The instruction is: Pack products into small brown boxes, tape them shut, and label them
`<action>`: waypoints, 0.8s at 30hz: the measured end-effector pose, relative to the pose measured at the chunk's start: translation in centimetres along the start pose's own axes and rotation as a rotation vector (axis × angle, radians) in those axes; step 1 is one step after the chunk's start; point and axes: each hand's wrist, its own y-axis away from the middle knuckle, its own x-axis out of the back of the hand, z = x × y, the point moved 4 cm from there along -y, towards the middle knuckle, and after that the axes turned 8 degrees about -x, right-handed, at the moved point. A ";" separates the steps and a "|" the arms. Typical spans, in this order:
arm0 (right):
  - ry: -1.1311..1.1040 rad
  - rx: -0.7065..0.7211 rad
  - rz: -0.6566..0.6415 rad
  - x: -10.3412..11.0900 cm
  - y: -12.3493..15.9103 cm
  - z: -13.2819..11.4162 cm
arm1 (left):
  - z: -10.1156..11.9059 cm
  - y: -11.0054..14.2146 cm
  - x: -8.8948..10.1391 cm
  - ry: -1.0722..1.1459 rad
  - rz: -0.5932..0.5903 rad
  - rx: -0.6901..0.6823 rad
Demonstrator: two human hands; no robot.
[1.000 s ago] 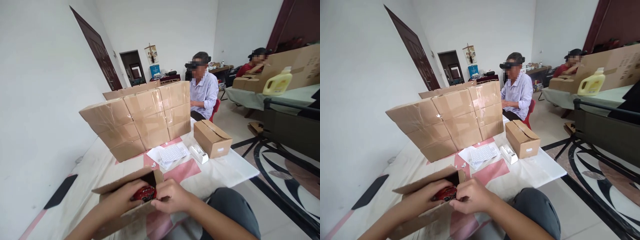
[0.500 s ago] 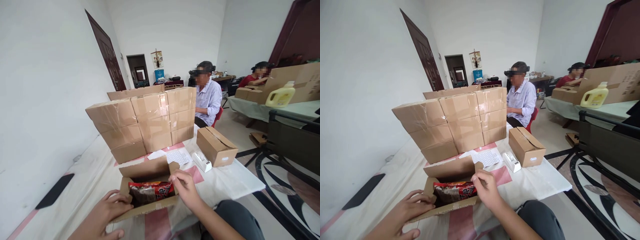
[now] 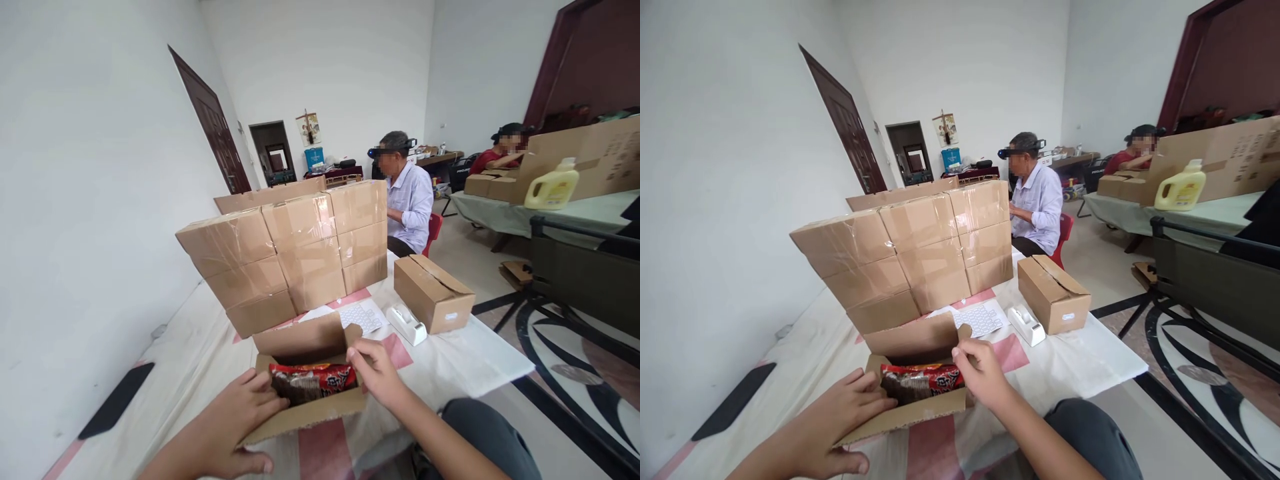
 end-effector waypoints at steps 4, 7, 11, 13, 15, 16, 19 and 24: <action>0.090 0.050 -0.010 0.2 0.0 -0.2 | -0.8 -0.8 0.3 -0.004 -0.011 0.038; 0.107 0.040 0.007 0.5 -0.1 -0.1 | -1.5 -1.3 0.1 -0.053 -0.012 0.076; 0.139 0.036 0.027 1.1 -0.3 0.1 | -1.2 -2.1 -0.5 -0.093 -0.010 0.020; 0.160 0.022 0.028 1.4 -0.4 0.1 | -0.5 -2.4 -1.1 -0.132 -0.020 -0.041; 0.169 0.002 0.016 1.7 -0.6 0.3 | 0.1 -2.7 -1.8 -0.187 -0.023 -0.098; 0.171 -0.007 0.011 1.9 -0.6 0.3 | 0.4 -2.8 -2.2 -0.218 -0.021 -0.120; 0.192 -0.015 -0.011 2.2 -0.8 0.3 | 1.0 -2.7 -3.1 -0.328 0.005 -0.141; 0.232 -0.018 -0.024 2.4 -0.8 -0.3 | 1.8 -1.1 -3.1 -0.548 0.258 -0.081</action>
